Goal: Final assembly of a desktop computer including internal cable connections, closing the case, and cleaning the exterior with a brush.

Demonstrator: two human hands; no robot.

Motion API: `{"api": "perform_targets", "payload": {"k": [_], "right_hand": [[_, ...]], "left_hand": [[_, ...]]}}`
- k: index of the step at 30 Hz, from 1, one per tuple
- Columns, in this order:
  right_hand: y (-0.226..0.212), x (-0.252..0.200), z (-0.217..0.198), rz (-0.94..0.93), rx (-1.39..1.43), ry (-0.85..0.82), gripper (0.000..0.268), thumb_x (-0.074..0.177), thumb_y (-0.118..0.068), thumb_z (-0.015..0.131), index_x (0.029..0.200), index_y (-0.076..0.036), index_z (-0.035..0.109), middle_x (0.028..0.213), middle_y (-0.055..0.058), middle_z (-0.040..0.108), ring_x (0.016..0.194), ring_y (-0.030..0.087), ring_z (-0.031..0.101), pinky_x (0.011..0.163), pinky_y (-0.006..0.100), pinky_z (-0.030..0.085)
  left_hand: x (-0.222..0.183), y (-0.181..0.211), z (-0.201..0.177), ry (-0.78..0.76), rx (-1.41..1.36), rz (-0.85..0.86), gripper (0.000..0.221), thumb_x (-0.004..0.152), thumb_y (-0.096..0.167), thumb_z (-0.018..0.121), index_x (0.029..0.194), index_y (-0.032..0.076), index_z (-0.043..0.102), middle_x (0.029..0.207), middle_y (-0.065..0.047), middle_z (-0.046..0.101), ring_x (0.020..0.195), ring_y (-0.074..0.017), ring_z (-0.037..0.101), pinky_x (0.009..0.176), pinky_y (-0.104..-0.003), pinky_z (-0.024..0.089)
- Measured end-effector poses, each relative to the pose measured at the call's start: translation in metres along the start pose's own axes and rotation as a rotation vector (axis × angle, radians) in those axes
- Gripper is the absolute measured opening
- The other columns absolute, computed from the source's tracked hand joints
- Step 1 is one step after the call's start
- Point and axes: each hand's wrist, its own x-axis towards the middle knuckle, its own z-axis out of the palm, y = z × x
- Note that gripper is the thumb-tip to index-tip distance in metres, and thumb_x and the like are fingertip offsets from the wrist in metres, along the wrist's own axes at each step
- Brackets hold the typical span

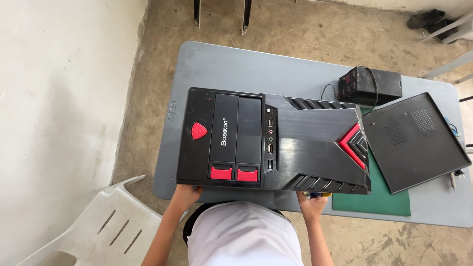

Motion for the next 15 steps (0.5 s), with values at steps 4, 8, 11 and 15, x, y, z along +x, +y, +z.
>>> {"api": "perform_targets", "payload": {"k": [4,8,11,15], "right_hand": [[0.008,-0.003,0.002,-0.001,-0.010,-0.021,0.013,0.079,-0.005,0.079,0.082,-0.007,0.066,0.079,-0.001,0.066,0.078,0.010,0.061,0.075,0.029,0.052],[0.016,-0.003,0.007,0.039,-0.006,-0.002,0.008,0.081,-0.002,0.074,0.086,-0.004,0.068,0.086,0.002,0.068,0.086,0.012,0.062,0.080,0.031,0.053],[0.020,-0.001,0.009,0.006,-0.002,0.023,0.014,0.084,0.000,0.069,0.098,-0.001,0.072,0.098,0.006,0.073,0.097,0.015,0.066,0.091,0.033,0.055],[0.024,0.002,0.013,0.009,0.002,0.043,0.018,0.086,0.001,0.062,0.101,-0.002,0.071,0.103,0.005,0.072,0.101,0.014,0.064,0.097,0.034,0.053]], "left_hand": [[0.003,0.025,-0.005,-0.013,-0.067,-0.084,0.045,0.081,0.009,0.069,0.126,0.013,0.070,0.134,-0.005,0.067,0.130,-0.0222,0.057,0.111,-0.034,0.043],[0.007,0.040,-0.006,0.041,-0.126,-0.151,0.051,0.080,0.004,0.067,0.130,0.015,0.069,0.135,-0.004,0.068,0.129,-0.0226,0.060,0.106,-0.036,0.049],[0.014,0.061,-0.008,0.040,-0.131,-0.146,0.046,0.080,0.004,0.066,0.126,0.013,0.070,0.128,-0.006,0.069,0.124,-0.0245,0.061,0.102,-0.037,0.049],[0.023,0.089,-0.028,0.032,-0.106,-0.096,0.032,0.081,0.006,0.066,0.112,0.012,0.073,0.102,-0.008,0.070,0.098,-0.0277,0.063,0.083,-0.040,0.052]]}}
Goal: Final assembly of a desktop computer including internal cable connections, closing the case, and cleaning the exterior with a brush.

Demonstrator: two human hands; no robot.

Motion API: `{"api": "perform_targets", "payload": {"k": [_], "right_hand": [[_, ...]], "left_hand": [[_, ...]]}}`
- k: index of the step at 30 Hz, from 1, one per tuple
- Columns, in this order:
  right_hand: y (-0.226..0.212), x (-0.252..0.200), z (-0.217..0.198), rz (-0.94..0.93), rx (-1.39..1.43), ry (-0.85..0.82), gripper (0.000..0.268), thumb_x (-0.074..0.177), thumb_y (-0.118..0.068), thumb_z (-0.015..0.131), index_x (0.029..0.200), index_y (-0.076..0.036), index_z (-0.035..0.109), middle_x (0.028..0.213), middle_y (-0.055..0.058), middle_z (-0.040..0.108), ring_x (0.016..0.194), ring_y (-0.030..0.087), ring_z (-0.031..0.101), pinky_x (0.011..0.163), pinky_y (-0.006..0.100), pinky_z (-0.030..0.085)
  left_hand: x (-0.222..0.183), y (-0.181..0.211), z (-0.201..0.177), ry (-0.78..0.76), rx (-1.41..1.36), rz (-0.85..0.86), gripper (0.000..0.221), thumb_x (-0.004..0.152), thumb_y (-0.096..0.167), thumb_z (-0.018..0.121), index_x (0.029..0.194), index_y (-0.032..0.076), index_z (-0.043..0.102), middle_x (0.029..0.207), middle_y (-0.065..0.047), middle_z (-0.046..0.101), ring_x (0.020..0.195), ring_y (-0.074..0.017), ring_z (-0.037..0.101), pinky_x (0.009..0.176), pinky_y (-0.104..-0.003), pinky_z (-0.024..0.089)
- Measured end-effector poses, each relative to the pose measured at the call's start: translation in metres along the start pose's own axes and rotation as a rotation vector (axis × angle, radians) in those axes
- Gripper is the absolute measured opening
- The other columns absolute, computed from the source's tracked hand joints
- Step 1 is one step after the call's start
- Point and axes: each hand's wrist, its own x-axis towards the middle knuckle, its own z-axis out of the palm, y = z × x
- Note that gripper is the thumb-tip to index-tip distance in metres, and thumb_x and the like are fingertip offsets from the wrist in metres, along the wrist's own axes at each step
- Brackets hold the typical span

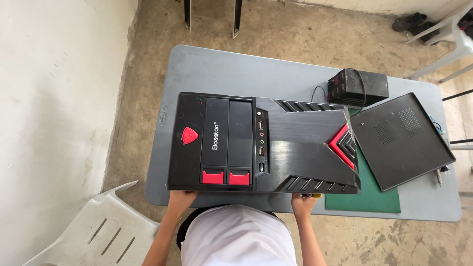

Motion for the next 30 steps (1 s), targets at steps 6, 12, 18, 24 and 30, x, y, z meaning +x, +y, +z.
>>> {"api": "perform_targets", "payload": {"k": [6,12,18,24,30], "right_hand": [[0.051,0.007,-0.005,-0.017,0.047,0.010,0.024,0.086,0.001,0.067,0.108,-0.005,0.076,0.096,0.013,0.071,0.098,0.028,0.063,0.082,0.050,0.052],[0.048,0.016,-0.004,0.064,0.012,0.016,0.014,0.084,0.005,0.061,0.085,-0.006,0.070,0.072,0.007,0.060,0.072,0.019,0.050,0.067,0.042,0.045],[0.041,0.033,0.007,0.142,-0.016,0.014,0.027,0.081,0.009,0.054,0.062,-0.006,0.064,0.047,0.002,0.048,0.047,0.010,0.037,0.051,0.034,0.039],[0.024,0.060,0.011,0.078,-0.029,0.036,0.022,0.074,0.012,0.053,0.066,-0.005,0.064,0.051,0.004,0.049,0.053,0.010,0.039,0.055,0.036,0.042],[-0.027,0.088,0.026,0.030,0.047,0.137,0.026,0.069,0.012,0.051,0.073,-0.008,0.069,0.063,0.001,0.055,0.063,0.009,0.046,0.063,0.033,0.044]], "left_hand": [[0.013,0.047,-0.030,-0.008,0.040,0.066,0.014,0.082,0.009,0.067,0.091,0.009,0.078,0.064,-0.012,0.072,0.059,-0.0327,0.067,0.054,-0.045,0.056],[0.020,0.059,-0.029,-0.021,-0.020,0.077,0.017,0.084,0.007,0.065,0.076,0.017,0.077,0.054,-0.003,0.071,0.038,-0.0164,0.059,0.045,-0.033,0.050],[0.016,-0.032,-0.003,0.012,-0.083,0.088,0.022,0.076,-0.007,0.065,0.065,0.011,0.069,0.036,0.000,0.054,0.024,-0.0056,0.035,0.033,-0.019,0.037],[0.040,-0.036,0.000,-0.003,-0.204,-0.092,0.067,0.072,-0.014,0.054,0.137,0.000,0.052,0.058,-0.011,0.058,0.039,-0.0110,0.039,0.037,-0.035,0.034],[0.074,0.035,-0.016,0.041,-0.282,-0.023,0.102,0.067,-0.021,0.044,0.163,0.010,0.031,0.075,-0.017,0.065,0.041,-0.0084,0.038,0.039,-0.029,0.031]]}}
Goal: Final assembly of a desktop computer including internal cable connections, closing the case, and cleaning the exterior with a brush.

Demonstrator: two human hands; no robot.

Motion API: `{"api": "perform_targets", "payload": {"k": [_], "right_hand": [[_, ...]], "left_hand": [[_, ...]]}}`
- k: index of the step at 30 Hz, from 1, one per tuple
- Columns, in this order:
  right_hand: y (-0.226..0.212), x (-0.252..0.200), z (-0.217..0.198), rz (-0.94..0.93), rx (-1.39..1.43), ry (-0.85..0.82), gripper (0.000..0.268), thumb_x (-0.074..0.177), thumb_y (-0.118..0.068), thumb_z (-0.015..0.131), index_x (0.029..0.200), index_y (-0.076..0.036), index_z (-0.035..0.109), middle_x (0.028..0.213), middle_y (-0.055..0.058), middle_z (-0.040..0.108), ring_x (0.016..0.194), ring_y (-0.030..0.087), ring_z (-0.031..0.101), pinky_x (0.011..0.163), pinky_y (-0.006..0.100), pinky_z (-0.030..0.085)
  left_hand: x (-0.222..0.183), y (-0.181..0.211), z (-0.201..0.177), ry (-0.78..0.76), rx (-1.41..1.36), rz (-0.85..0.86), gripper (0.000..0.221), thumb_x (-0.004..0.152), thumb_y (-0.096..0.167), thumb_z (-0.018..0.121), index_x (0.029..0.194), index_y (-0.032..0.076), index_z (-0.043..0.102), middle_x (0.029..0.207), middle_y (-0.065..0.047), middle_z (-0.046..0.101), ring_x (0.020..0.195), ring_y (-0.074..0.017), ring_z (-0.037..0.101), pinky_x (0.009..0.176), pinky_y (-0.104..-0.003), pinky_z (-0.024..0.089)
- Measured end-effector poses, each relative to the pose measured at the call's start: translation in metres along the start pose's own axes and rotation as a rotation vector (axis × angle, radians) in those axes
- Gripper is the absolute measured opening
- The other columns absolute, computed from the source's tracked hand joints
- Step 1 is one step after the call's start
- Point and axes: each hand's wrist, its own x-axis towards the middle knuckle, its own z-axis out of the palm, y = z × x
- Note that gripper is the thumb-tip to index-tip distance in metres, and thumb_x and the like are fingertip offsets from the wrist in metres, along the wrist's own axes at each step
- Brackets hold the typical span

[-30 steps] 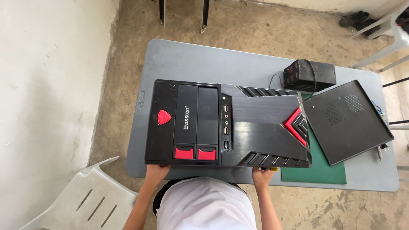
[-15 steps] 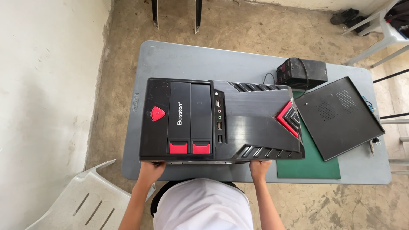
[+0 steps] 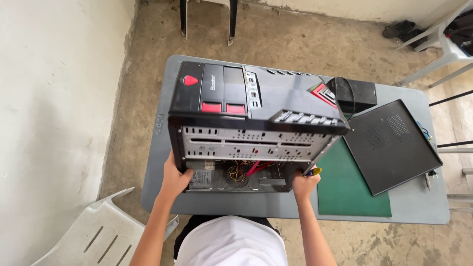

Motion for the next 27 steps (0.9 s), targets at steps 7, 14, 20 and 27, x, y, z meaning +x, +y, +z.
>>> {"api": "perform_targets", "payload": {"k": [7,14,20,27], "right_hand": [[-0.007,0.035,0.024,-0.197,-0.034,0.042,0.023,0.065,0.011,0.048,0.064,-0.006,0.064,0.063,0.005,0.051,0.064,0.010,0.051,0.065,0.026,0.043],[-0.009,0.059,0.035,-0.266,-0.159,0.039,0.019,0.066,0.007,0.053,0.059,-0.011,0.055,0.058,0.000,0.046,0.055,0.015,0.049,0.061,0.025,0.042],[0.000,0.077,0.047,-0.243,-0.204,0.041,0.014,0.069,0.004,0.055,0.068,-0.010,0.057,0.058,0.006,0.047,0.058,0.019,0.051,0.062,0.031,0.045],[0.001,0.095,0.062,-0.167,-0.237,0.041,0.021,0.070,0.002,0.056,0.056,-0.008,0.044,0.049,0.006,0.036,0.050,0.019,0.041,0.056,0.033,0.041]], "left_hand": [[0.043,0.021,0.015,0.135,0.012,0.182,0.094,0.063,-0.017,0.041,0.155,0.003,0.042,0.068,-0.014,0.060,0.041,-0.0076,0.039,0.040,-0.028,0.027],[0.069,0.028,0.021,0.215,0.082,0.153,0.093,0.062,-0.015,0.045,0.153,0.005,0.050,0.067,-0.013,0.064,0.047,-0.0113,0.038,0.041,-0.031,0.023],[0.087,0.028,0.023,0.215,0.068,0.128,0.091,0.063,-0.012,0.046,0.153,0.004,0.050,0.079,-0.015,0.067,0.062,-0.0147,0.047,0.047,-0.034,0.030],[0.107,0.047,0.025,0.199,0.077,0.000,0.091,0.063,-0.012,0.048,0.153,0.004,0.049,0.123,-0.021,0.070,0.112,-0.0272,0.064,0.070,-0.041,0.051]]}}
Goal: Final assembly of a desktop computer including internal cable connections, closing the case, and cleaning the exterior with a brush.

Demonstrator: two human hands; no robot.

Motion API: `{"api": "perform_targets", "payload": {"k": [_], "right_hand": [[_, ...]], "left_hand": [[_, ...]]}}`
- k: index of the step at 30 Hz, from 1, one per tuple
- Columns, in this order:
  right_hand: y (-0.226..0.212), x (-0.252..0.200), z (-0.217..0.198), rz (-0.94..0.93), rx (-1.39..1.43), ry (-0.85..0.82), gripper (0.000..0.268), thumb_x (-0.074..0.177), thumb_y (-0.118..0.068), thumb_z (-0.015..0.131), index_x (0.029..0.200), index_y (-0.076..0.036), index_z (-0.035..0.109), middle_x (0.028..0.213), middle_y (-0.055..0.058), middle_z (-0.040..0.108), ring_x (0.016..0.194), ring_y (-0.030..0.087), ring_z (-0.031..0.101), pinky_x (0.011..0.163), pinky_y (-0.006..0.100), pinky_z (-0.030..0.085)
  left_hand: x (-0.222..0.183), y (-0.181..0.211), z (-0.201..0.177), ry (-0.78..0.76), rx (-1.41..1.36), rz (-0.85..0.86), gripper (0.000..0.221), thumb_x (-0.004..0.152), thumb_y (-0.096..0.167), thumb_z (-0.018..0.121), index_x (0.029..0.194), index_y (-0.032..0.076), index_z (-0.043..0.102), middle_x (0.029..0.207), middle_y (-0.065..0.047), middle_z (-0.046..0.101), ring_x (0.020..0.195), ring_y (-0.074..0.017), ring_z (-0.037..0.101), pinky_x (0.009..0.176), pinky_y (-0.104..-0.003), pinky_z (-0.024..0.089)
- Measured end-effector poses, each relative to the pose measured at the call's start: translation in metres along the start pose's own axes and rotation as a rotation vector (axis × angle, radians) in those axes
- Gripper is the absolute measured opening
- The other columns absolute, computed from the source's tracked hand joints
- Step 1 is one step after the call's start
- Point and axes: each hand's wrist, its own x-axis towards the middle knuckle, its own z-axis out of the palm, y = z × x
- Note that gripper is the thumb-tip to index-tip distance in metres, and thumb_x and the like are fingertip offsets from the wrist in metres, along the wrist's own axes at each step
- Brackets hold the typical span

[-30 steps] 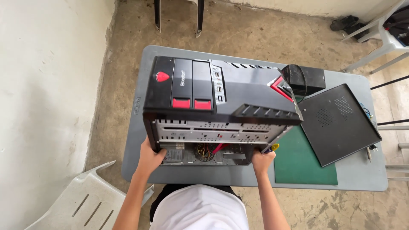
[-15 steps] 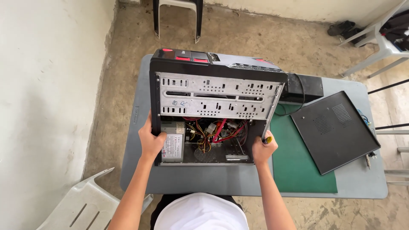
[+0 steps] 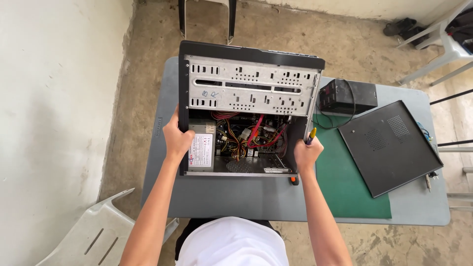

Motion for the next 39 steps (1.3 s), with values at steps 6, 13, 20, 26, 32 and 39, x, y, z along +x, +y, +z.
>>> {"api": "perform_targets", "payload": {"k": [6,13,20,26,32,39], "right_hand": [[-0.003,-0.006,-0.005,0.067,-0.040,-0.041,0.023,0.072,0.000,0.057,0.054,-0.006,0.045,0.046,0.008,0.040,0.050,0.015,0.041,0.053,0.035,0.040],[-0.009,-0.016,-0.013,0.118,-0.085,-0.109,0.024,0.074,-0.003,0.057,0.054,-0.007,0.044,0.046,0.010,0.038,0.050,0.015,0.042,0.053,0.035,0.040],[-0.014,-0.033,-0.026,0.157,-0.133,-0.160,0.023,0.073,-0.003,0.054,0.052,-0.005,0.045,0.043,0.009,0.037,0.046,0.020,0.040,0.051,0.036,0.039],[-0.016,-0.051,-0.041,0.210,-0.183,-0.204,0.023,0.072,-0.004,0.051,0.050,-0.006,0.045,0.041,0.009,0.036,0.045,0.018,0.039,0.049,0.035,0.038],[-0.005,-0.068,-0.052,0.268,-0.231,-0.271,0.022,0.071,-0.005,0.049,0.050,-0.007,0.050,0.041,0.008,0.039,0.044,0.017,0.042,0.048,0.035,0.039],[0.009,-0.073,-0.056,0.313,-0.298,-0.348,0.022,0.070,-0.004,0.048,0.051,-0.005,0.059,0.041,0.010,0.046,0.042,0.022,0.049,0.047,0.035,0.040]], "left_hand": [[0.000,0.016,-0.004,-0.018,0.084,-0.073,0.094,0.062,-0.009,0.048,0.153,0.009,0.051,0.111,-0.017,0.074,0.096,-0.0202,0.065,0.062,-0.041,0.047],[-0.015,0.012,-0.014,0.004,0.115,-0.141,0.092,0.059,-0.007,0.049,0.150,0.008,0.055,0.104,-0.017,0.075,0.086,-0.0195,0.067,0.056,-0.043,0.044],[-0.033,0.008,-0.027,-0.018,0.139,-0.202,0.091,0.059,-0.004,0.048,0.148,0.009,0.054,0.094,-0.017,0.075,0.078,-0.0174,0.065,0.053,-0.040,0.033],[-0.048,0.001,-0.035,-0.046,0.155,-0.212,0.092,0.058,-0.005,0.050,0.149,0.010,0.055,0.092,-0.016,0.075,0.076,-0.0188,0.066,0.051,-0.043,0.036],[-0.068,0.007,-0.044,-0.079,0.192,-0.288,0.091,0.058,-0.004,0.051,0.148,0.011,0.057,0.079,-0.012,0.071,0.072,-0.0200,0.064,0.055,-0.044,0.045],[-0.077,-0.009,-0.043,-0.095,0.208,-0.344,0.091,0.056,-0.006,0.051,0.145,0.010,0.060,0.066,-0.007,0.066,0.059,-0.0172,0.059,0.049,-0.034,0.045]]}}
